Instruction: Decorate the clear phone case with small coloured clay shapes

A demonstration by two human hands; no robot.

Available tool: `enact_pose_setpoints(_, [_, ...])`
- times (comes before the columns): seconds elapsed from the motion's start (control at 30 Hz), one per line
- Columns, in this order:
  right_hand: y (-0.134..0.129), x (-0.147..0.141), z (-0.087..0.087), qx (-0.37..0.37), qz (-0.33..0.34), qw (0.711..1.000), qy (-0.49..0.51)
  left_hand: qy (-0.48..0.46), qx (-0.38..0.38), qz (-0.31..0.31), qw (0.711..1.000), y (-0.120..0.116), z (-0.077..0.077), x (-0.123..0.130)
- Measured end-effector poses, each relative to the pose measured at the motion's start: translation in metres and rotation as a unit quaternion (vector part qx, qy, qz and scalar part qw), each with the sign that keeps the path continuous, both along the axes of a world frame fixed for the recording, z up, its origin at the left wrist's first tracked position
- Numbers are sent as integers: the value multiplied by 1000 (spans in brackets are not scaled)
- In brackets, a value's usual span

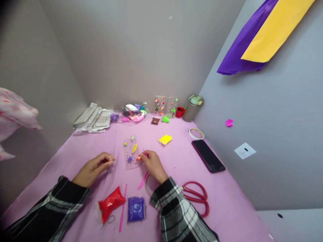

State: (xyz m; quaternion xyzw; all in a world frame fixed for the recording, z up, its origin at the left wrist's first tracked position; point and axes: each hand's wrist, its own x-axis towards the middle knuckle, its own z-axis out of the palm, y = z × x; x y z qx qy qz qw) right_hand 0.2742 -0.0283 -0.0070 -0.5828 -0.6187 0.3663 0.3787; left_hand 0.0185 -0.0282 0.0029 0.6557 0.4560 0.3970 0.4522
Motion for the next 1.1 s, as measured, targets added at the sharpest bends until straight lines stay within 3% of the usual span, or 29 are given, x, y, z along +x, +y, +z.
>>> enact_pose_setpoints(0.13, [-10,4,15,42,-42,997,-58,-158,-73,48,984,-4,13,-5])
enact_pose_setpoints(0.27, [-17,5,29,66,-40,995,-69,-296,-148,113,937,-6,14,1])
enact_pose_setpoints(0.4, [-20,0,31,71,-5,997,-16,-369,-214,162,890,-7,12,13])
enact_pose_setpoints(0.63, [-27,-17,31,54,38,997,50,-410,-286,158,851,-17,21,29])
enact_pose_setpoints(0.87, [-43,-36,32,159,67,984,-34,-415,-307,129,847,-26,26,33])
enact_pose_setpoints(1.1, [-33,-16,35,146,9,988,-51,-402,-295,175,849,-21,22,32])
